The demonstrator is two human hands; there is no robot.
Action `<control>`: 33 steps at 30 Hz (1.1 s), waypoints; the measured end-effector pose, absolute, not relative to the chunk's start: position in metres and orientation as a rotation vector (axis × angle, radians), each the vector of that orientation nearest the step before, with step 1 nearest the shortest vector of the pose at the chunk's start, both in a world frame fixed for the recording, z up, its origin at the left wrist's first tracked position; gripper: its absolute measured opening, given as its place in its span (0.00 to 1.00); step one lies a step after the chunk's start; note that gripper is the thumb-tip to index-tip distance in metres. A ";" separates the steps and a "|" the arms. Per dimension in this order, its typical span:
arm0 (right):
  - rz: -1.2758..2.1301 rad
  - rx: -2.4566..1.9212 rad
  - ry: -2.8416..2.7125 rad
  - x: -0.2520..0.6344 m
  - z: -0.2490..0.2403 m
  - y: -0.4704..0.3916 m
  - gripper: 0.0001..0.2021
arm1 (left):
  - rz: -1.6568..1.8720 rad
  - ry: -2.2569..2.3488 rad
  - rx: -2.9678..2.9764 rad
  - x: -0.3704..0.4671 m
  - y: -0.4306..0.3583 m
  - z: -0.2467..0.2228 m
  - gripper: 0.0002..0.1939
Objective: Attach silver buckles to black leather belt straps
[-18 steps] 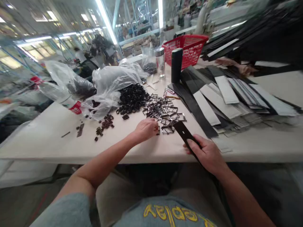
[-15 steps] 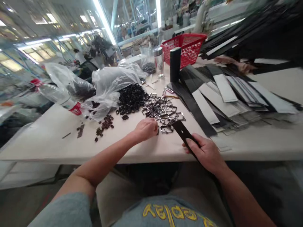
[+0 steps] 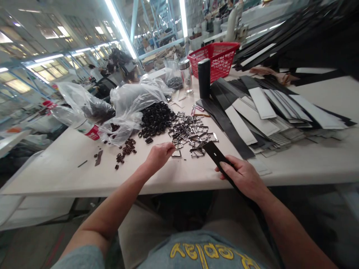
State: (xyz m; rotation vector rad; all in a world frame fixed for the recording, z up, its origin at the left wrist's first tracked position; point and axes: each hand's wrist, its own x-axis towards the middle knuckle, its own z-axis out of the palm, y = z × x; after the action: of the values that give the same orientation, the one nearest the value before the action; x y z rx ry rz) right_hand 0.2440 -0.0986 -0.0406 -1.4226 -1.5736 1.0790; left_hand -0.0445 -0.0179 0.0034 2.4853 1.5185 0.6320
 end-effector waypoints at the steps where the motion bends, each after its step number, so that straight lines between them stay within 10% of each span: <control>1: 1.075 -1.423 -1.572 0.244 -0.040 -0.099 0.15 | 0.658 1.523 2.456 -0.047 -0.018 0.002 0.05; 17: 1.414 -1.205 -1.757 0.218 -0.006 -0.132 0.14 | 1.098 1.203 1.844 -0.052 -0.059 0.023 0.08; 33: 2.078 -0.928 -1.454 0.221 -0.019 -0.129 0.18 | 0.465 0.796 2.230 -0.029 -0.062 0.067 0.06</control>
State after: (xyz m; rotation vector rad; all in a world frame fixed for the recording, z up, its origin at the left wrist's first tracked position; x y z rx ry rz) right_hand 0.2210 -0.1292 -0.0190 -0.9283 -1.4538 2.0780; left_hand -0.0290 -0.0621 0.0667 2.2297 0.7963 0.4655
